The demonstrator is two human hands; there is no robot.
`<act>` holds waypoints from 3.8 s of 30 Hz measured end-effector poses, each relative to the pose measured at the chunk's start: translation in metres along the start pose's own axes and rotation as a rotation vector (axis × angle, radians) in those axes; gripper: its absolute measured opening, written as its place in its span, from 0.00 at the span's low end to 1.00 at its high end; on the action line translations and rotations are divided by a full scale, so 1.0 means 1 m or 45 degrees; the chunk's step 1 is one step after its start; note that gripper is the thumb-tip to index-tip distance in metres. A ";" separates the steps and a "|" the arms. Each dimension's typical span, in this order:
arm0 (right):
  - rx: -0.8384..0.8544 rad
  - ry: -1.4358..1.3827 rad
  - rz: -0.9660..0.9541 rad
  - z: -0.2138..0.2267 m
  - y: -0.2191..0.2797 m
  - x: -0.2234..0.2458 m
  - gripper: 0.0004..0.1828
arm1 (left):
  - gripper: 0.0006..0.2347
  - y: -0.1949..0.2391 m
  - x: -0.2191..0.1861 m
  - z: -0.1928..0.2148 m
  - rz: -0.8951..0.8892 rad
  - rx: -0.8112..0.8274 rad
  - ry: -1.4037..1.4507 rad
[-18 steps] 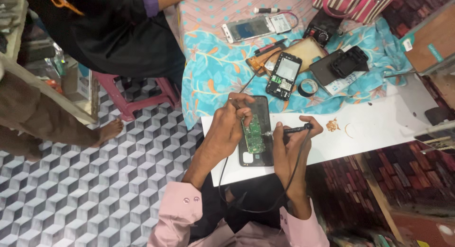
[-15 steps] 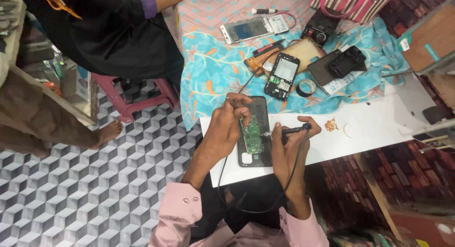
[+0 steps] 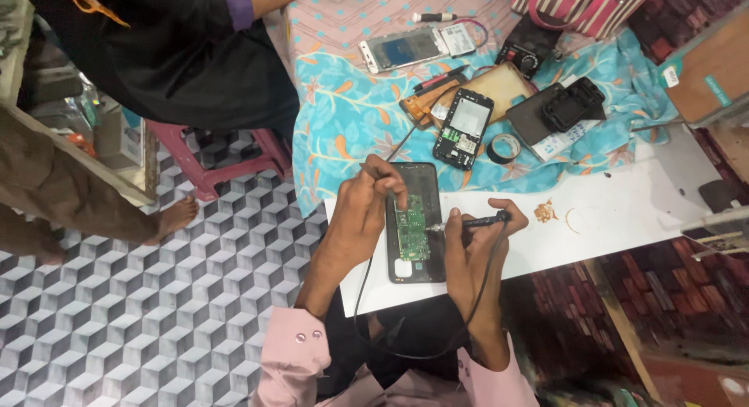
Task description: The person uses a soldering iron and tweezers to work on a smartphone motherboard placed on a table. They repeatedly apply the soldering iron to various points on the circuit board while holding the board steady with tweezers.
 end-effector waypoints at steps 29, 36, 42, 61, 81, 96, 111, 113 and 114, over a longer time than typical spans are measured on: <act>0.070 -0.401 -0.297 0.008 -0.023 -0.035 0.30 | 0.07 -0.001 0.002 0.001 0.029 0.034 0.042; 0.141 -0.331 -0.179 -0.001 -0.027 -0.032 0.28 | 0.06 -0.003 0.000 -0.002 0.121 0.058 -0.049; 0.134 0.298 0.268 0.001 -0.020 -0.009 0.21 | 0.16 -0.007 -0.008 -0.003 0.090 0.064 -0.212; 0.106 -0.011 -0.050 0.002 -0.013 -0.019 0.24 | 0.05 0.003 0.002 -0.005 0.084 0.044 -0.138; 0.100 0.019 -0.087 0.002 -0.013 -0.026 0.19 | 0.04 -0.002 -0.007 -0.002 0.036 0.046 -0.134; 0.040 0.291 0.041 0.001 -0.010 -0.012 0.18 | 0.04 -0.002 -0.001 -0.002 0.073 0.083 -0.145; 0.054 0.117 -0.008 0.001 -0.005 -0.008 0.16 | 0.11 -0.001 -0.004 0.000 0.016 0.003 -0.150; 0.085 0.225 0.075 0.003 -0.007 -0.004 0.19 | 0.09 0.000 0.002 0.001 0.139 0.020 -0.136; 0.097 0.281 0.117 0.004 -0.009 -0.002 0.24 | 0.09 -0.001 0.005 0.000 0.197 0.030 -0.127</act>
Point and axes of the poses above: each hand's wrist, its own y-axis away from the middle knuckle, its own z-axis out of the back of the hand, x = y × z, the point moved 7 cm from there along -y, towards the middle knuckle, and after that the axes turned 4 degrees about -z, right-handed, at the moved point
